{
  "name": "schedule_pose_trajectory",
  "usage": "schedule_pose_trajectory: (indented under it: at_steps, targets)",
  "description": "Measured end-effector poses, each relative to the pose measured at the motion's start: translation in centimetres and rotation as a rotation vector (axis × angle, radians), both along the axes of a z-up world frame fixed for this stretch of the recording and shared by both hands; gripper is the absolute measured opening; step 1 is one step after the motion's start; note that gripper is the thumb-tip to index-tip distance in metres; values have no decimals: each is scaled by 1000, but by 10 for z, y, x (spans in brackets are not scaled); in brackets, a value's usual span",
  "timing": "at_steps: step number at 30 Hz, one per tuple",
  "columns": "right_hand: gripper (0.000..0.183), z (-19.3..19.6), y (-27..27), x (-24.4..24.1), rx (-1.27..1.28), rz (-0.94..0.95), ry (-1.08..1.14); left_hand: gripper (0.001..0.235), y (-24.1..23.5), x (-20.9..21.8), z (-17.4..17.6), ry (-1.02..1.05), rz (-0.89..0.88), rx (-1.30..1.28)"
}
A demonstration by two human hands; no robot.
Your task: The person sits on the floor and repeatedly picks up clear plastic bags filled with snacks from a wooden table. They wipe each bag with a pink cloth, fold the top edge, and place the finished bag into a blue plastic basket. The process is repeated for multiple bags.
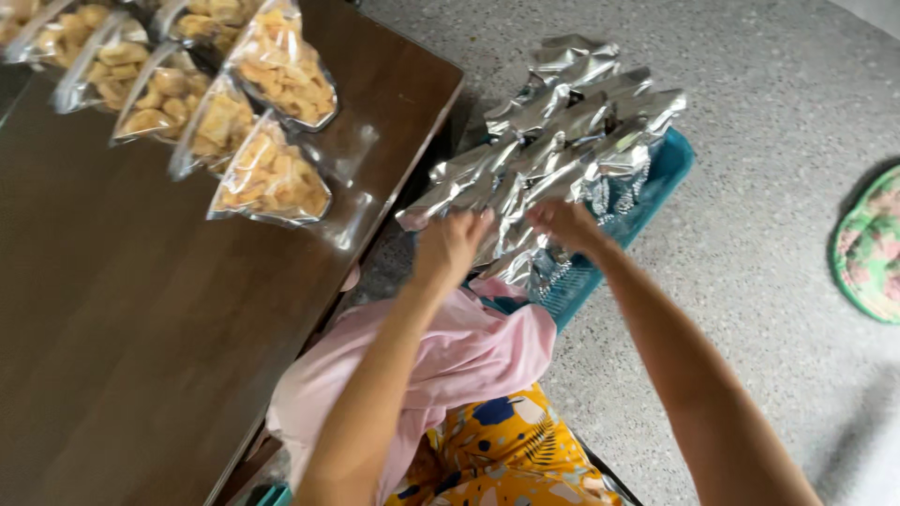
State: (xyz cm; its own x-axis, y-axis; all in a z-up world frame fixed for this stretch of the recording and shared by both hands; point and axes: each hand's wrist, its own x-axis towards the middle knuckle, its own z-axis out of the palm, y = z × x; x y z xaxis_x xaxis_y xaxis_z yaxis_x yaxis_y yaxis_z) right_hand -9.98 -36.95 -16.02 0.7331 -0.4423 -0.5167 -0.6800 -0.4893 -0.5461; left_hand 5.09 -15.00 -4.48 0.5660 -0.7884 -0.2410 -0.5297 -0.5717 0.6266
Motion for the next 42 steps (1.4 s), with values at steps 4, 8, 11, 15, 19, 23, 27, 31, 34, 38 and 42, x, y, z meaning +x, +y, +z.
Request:
schedule_pose_trajectory:
  at_steps: [4, 8, 11, 15, 19, 23, 27, 31, 34, 38, 42]
  targets:
    - [40, -68, 38, -39, -283, 308, -364, 25, 23, -82, -138, 286, 37, -322]
    - [35, -76, 59, -27, -400, 330, -220, 23, 36, -82, -179, 416, 176, -297]
    - [21, -56, 53, -25, -189, 277, -80, 29, 39, -69, -173, 659, 379, -296]
    - [14, -2, 51, -60, 164, 96, -286, 42, 27, -79, -110, 1078, 684, -249]
    - [13, 87, 93, -76, -53, 151, -709, 52, 23, -92, -10, 1402, 842, -282]
    - [11, 160, 178, -58, -221, 175, -757, 43, 39, -104, 24, 1303, 898, -557]
    - [14, 176, 199, -57, -156, 419, -1026, 34, 82, -96, 31, 1110, 900, -884]
    - [16, 101, 134, -78, 410, -304, -741, 41, 143, -76, 68, 1175, 938, -768]
    - [42, -6, 104, -87, 4, -406, -118, 45, 202, -61, 97, 1197, 1003, -670]
    - [72, -72, 125, -95, -250, -53, 418, 47, 261, -65, 117, 1241, 956, -705]
    - [69, -74, 132, -89, -162, -38, 541, 46, 289, -79, 112, 1313, 904, -758]
